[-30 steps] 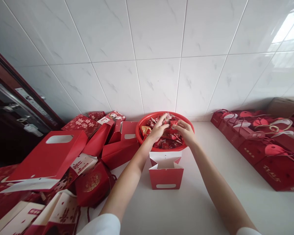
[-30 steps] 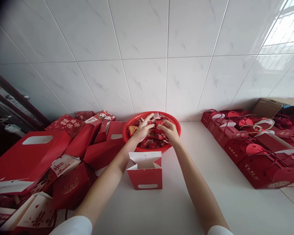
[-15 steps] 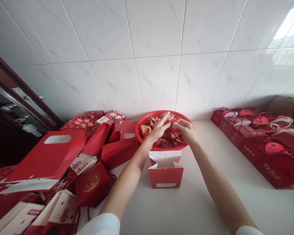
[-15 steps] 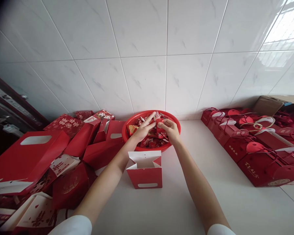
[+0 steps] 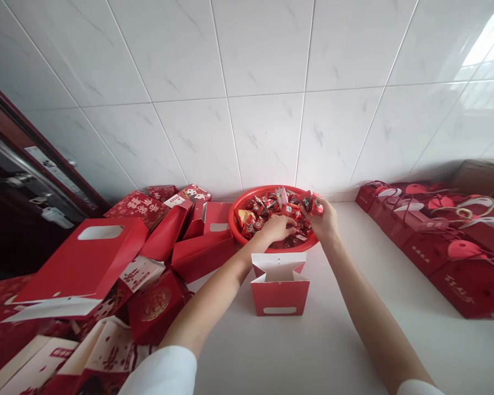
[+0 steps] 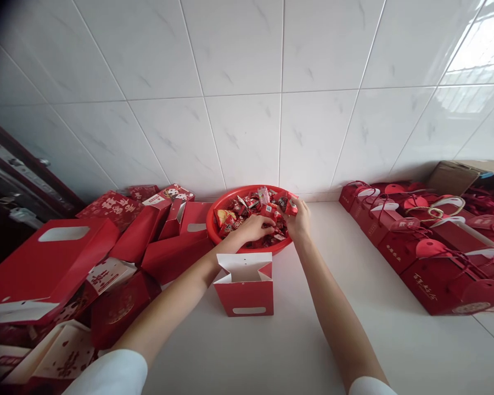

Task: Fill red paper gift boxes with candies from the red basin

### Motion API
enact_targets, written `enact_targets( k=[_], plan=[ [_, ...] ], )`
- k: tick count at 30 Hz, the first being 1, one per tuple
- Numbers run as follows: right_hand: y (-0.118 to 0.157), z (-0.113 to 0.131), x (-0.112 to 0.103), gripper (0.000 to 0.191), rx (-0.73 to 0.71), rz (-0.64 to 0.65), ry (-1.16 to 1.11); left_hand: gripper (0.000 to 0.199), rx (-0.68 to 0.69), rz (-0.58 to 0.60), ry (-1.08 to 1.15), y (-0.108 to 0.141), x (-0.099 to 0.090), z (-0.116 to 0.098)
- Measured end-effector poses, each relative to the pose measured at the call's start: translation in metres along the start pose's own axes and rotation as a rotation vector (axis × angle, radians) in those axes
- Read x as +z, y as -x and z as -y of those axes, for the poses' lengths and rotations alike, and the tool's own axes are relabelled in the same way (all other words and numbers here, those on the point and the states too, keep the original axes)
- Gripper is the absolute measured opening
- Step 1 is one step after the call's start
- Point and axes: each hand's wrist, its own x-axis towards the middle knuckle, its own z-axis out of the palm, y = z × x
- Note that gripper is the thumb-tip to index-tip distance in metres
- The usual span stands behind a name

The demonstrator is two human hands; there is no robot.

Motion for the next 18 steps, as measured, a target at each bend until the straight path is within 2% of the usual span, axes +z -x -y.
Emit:
enact_targets(
  k=[3,7,13,15,18],
  plan=[
    [-0.004,-0.004,-0.003,0.019,-0.010,0.008,0.022,0.023,-0.001,0.004,-0.034,0.000,-0.001,0.001],
    [-0.004,-0.005,-0.003,0.016,-0.038,0.083,0.072,0.027,-0.009,-0.027,-0.051,0.004,-0.005,0.001],
    [0.001,0.002,-0.001,0.020,0.046,0.099,0.093,0.050,-0.015,-0.188,0.090,0.007,-0.009,-0.003],
    [0.003,0.004,0.000,0.021,0.063,0.095,0.095,0.048,0.021,-0.265,0.146,0.006,-0.010,-0.004],
    [0.006,0.006,0.003,0.022,0.082,0.104,0.104,0.032,0.097,-0.336,0.235,0.004,-0.011,-0.004]
  ],
)
